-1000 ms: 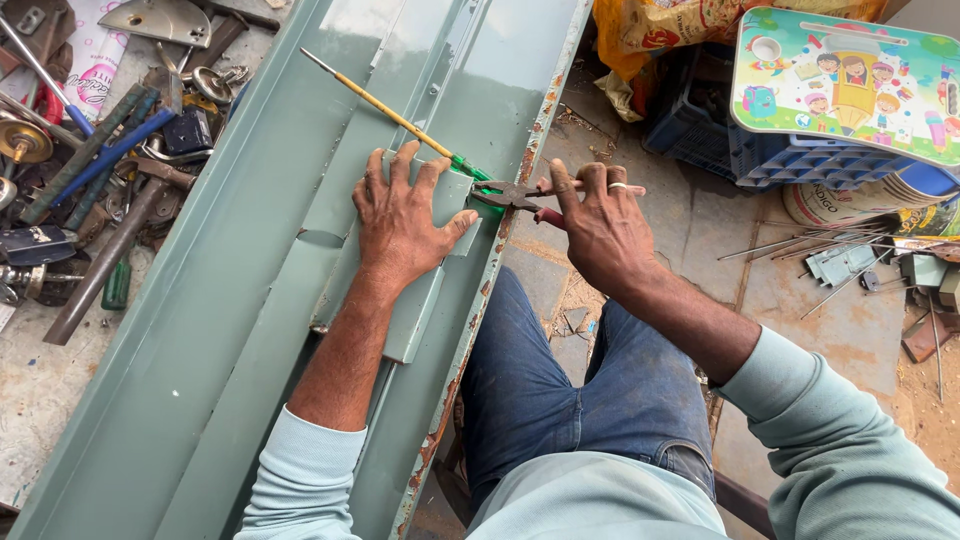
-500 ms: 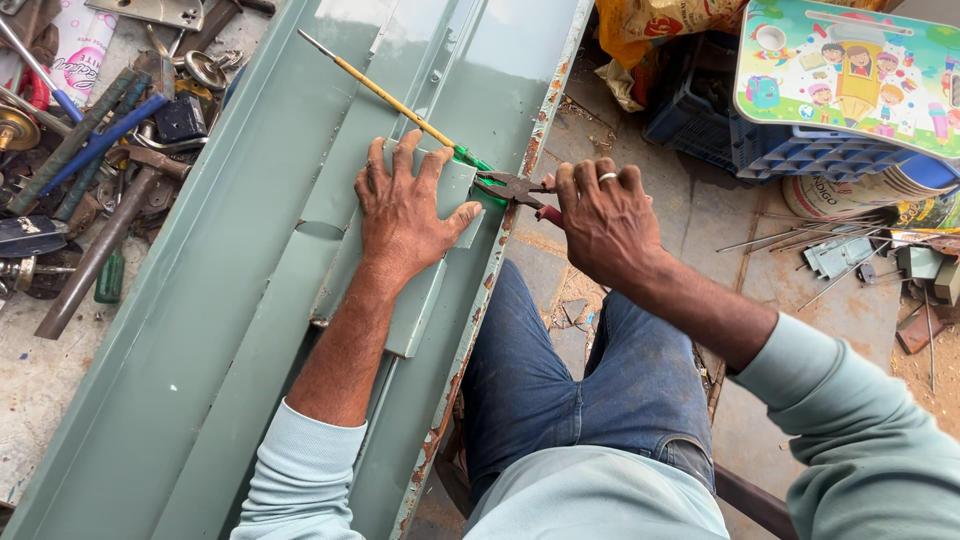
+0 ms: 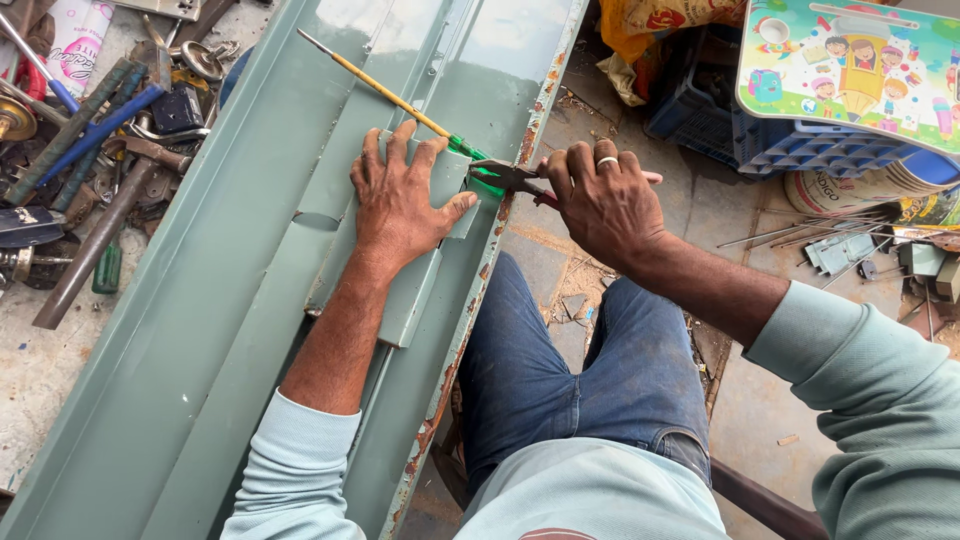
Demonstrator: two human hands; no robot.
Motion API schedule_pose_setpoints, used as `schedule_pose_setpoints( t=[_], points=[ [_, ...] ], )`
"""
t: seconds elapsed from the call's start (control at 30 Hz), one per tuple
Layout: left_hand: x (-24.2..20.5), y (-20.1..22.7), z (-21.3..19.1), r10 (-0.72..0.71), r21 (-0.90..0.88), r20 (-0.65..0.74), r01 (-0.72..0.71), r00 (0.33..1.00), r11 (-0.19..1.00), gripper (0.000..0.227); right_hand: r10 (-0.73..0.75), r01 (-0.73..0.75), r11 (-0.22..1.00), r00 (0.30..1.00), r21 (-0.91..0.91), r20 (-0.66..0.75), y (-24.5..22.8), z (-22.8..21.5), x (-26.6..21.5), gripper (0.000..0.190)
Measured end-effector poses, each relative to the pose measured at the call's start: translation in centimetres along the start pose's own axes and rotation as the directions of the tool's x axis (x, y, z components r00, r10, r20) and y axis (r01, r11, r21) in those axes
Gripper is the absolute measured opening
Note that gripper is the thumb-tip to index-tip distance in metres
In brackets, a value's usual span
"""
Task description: The person uses a screwdriver and pliers to pry and remove a metal cover plate from a long gray metal frame. They repeatedly insert the screwdriver into seams, lever the plate, and use pliers to pull a small tab, eventually detaching the cover and exposing the interior.
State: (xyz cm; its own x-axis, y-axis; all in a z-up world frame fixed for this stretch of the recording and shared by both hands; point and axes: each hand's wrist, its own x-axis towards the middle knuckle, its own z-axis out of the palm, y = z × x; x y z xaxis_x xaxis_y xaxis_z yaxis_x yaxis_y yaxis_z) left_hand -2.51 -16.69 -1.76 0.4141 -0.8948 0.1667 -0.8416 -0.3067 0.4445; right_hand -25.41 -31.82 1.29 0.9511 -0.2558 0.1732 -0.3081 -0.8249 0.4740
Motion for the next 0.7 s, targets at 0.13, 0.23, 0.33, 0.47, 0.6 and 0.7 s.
schedule_pose_setpoints(
  t=[0.13,0.23,0.33,0.47,0.6,0.7],
  points=[
    [0.3,0.8,-0.8,0.048,0.034,-0.039,-0.046,0.998,0.998,0.08,-0.015,0.015,1.0,0.999,0.007,0.031,0.3,-0.2,0.2,0.043],
    [1.2,2.7,-0.8,0.226,0.064,0.004,-0.226,0.974,0.972,0.081,-0.034,0.034,0.999,0.999,-0.034,0.013,0.5,-0.5,0.3,0.044],
    [3.1,6.1,0.5,0.406,0.138,0.144,-0.425,0.902,0.895,0.084,-0.025,0.026,0.999,0.997,-0.023,0.068,0.4,-1.0,0.5,0.048],
    [3.6,7.8,1.2,0.457,-0.028,0.132,-0.457,0.88,0.889,0.082,0.012,-0.01,1.0,0.997,-0.025,0.075,-0.1,-1.6,1.0,0.053],
    [3.0,7.5,2.2,0.537,-0.025,-0.07,-0.54,0.84,0.841,0.079,0.017,-0.018,1.0,0.999,0.009,0.038,-0.2,-1.4,0.8,0.061],
    [2.7,7.3,2.7,0.545,0.002,-0.116,-0.548,0.831,0.836,0.072,0.013,-0.015,1.0,0.998,0.028,0.061,-0.2,-1.7,0.8,0.058]
  ],
)
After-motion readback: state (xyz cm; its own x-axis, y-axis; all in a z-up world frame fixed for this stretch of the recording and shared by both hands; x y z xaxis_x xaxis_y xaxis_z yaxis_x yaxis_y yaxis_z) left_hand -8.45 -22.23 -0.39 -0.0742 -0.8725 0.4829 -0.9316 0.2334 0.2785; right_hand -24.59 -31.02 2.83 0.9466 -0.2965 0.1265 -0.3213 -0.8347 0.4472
